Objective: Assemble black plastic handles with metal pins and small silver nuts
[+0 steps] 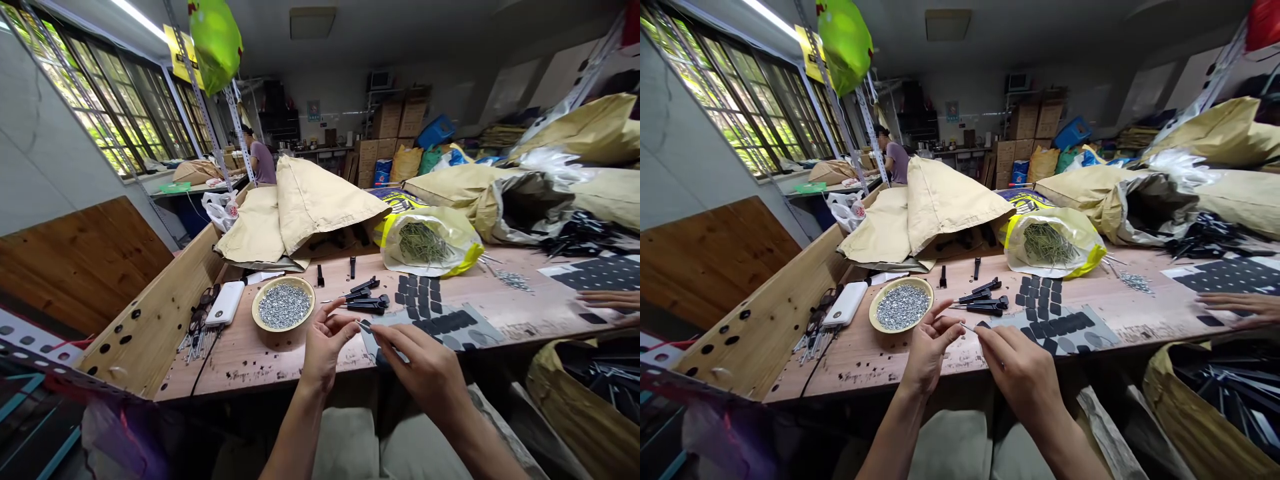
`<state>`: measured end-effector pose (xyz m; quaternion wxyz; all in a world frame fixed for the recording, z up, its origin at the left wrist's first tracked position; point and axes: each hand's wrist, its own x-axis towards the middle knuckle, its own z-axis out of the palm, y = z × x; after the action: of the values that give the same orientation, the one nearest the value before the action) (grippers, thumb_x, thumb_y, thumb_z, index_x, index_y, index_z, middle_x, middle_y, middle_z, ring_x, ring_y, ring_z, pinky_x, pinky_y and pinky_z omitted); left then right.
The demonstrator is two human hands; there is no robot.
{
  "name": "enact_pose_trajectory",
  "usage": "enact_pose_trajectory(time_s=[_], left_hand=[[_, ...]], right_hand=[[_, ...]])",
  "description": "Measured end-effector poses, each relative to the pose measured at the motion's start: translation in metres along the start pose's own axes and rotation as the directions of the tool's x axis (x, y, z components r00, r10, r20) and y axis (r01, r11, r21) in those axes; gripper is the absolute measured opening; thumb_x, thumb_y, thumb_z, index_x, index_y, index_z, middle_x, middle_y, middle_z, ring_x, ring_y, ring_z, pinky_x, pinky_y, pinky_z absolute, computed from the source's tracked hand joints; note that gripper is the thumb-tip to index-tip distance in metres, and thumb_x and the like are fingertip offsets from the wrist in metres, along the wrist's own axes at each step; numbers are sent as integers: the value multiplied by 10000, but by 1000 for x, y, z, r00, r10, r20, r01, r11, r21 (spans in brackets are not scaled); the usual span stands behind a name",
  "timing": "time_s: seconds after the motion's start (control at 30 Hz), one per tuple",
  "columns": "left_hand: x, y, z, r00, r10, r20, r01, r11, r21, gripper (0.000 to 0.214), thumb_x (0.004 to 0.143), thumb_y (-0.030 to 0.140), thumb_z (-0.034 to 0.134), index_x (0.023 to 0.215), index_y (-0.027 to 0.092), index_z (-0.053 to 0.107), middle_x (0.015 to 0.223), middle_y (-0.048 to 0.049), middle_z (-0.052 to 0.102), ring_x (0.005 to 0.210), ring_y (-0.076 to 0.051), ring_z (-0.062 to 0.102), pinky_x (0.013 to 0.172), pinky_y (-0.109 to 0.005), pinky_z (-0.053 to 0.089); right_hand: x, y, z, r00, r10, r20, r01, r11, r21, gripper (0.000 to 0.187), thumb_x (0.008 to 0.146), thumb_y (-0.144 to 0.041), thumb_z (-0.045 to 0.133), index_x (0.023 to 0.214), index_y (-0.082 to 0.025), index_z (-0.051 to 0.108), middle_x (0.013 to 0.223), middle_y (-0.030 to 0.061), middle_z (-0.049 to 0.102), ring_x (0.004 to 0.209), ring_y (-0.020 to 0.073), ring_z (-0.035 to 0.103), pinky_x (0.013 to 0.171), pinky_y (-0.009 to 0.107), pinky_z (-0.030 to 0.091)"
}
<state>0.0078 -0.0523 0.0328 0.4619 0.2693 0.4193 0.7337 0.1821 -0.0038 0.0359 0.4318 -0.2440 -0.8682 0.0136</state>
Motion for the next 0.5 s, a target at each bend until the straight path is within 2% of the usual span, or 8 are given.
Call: enact_pose_trajectory(time_s=[0.1,0.2,0.33,0.5], left_hand=[[-1,3,1,997,73,24,-76,987,139,634,655,221,914,1238,173,669,838,-53,779,845,-166,728,811,-246,563],[-2,5,2,993,102,58,-112,971,211,629,672,238,903,1254,177,674,847,-68,785,861,-193,740,835,-275,568],[0,4,2,991,107,76,-122,963,240,637,674,247,900,1266,182,674,851,-73,785,881,-207,744,882,-311,570],[2,-2,3,989,78,128,-110,959,261,665,719,252,871,1334,183,628,882,-81,785,908,-204,738,921,-329,562]], right_hand=[[2,-2,-6,1000,-6,-4,6,997,-76,188,1026,-243,538,1107,-259,707,949,36,748,816,174,701,747,272,507],[3,-3,-7,1000,17,2,-17,997,-81,208,1039,-270,510,1070,-244,714,904,44,738,794,171,701,725,266,505],[-2,2,-1,998,58,35,-58,998,3,219,1055,-275,468,1077,-224,679,929,40,739,793,163,717,709,254,517],[-11,4,6,989,140,57,-146,981,130,181,1042,-291,498,1116,-244,657,1014,45,746,869,174,729,768,258,549]])
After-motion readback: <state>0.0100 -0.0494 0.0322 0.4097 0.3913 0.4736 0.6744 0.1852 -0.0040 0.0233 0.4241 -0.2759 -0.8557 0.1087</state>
